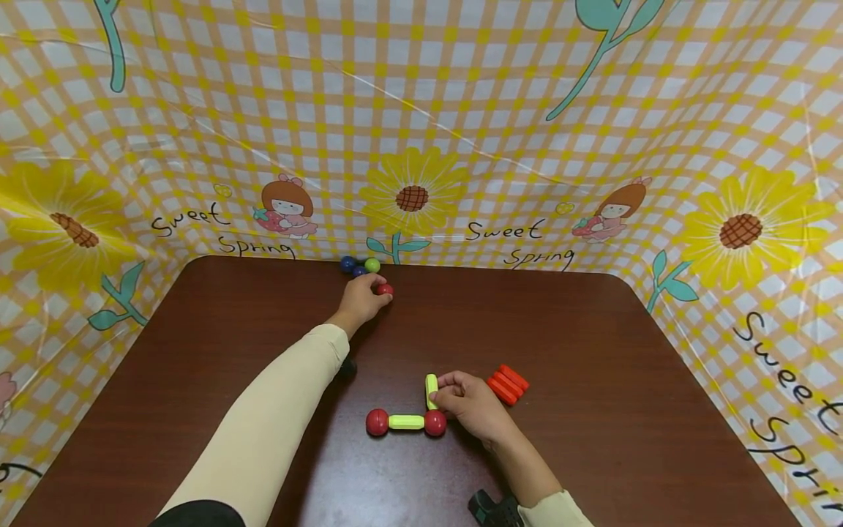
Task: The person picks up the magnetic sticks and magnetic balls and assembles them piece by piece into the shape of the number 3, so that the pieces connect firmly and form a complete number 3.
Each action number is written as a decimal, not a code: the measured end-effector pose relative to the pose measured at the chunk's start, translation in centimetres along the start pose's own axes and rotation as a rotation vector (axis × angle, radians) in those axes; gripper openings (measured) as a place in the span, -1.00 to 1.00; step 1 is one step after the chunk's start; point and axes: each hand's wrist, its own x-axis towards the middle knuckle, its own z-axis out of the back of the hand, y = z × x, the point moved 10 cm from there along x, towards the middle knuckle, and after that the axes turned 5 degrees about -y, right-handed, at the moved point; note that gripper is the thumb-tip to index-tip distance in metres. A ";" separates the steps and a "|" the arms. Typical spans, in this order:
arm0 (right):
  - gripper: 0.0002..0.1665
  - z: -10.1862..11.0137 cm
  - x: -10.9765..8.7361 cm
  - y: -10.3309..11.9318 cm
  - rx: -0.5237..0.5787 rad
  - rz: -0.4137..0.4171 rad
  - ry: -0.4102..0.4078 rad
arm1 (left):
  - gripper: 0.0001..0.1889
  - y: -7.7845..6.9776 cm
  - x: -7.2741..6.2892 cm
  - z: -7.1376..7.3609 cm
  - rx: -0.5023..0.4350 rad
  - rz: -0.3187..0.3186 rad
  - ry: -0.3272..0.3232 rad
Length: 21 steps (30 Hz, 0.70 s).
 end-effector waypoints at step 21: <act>-0.68 0.1 0.4 -0.6 -0.014 -0.019 -0.019 | -0.65 -3.6 -2.9 -1.7 -0.123 -0.107 0.325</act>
